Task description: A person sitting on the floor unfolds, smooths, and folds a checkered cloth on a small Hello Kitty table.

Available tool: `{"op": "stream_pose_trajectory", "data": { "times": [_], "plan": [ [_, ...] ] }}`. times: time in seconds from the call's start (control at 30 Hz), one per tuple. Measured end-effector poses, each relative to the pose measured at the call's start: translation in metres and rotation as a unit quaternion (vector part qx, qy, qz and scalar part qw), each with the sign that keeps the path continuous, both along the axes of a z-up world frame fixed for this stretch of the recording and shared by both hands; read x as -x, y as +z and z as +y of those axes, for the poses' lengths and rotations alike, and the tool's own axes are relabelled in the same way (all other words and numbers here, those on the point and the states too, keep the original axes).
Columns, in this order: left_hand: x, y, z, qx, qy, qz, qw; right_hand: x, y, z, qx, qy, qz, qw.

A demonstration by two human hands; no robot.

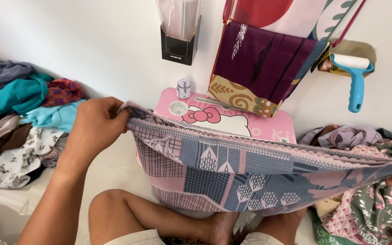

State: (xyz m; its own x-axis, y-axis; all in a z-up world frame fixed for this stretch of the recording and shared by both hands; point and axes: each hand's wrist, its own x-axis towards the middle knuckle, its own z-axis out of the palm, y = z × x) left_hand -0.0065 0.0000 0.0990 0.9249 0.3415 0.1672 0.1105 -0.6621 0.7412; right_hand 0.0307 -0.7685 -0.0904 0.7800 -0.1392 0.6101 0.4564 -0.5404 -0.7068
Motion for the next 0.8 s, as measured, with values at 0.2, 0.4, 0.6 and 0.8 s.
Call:
{"op": "stream_pose_trajectory", "data": {
  "times": [0.2,0.4,0.6,0.8],
  "plan": [
    [-0.013,0.005,0.005,0.035,-0.020,0.022,0.999,-0.006,0.010,-0.004,0.045,0.025,-0.004,0.999],
    [-0.021,-0.001,0.004,0.106,-0.058,0.029,0.992,0.012,0.057,0.060,0.047,0.042,-0.004,0.998],
    [-0.020,-0.003,0.000,0.019,-0.041,0.055,0.997,0.026,0.085,0.112,-0.029,0.029,0.023,0.999],
    [-0.035,-0.024,0.011,-0.029,-0.040,0.061,0.997,0.025,0.083,0.119,-0.058,0.044,0.010,0.997]
  ]
}}
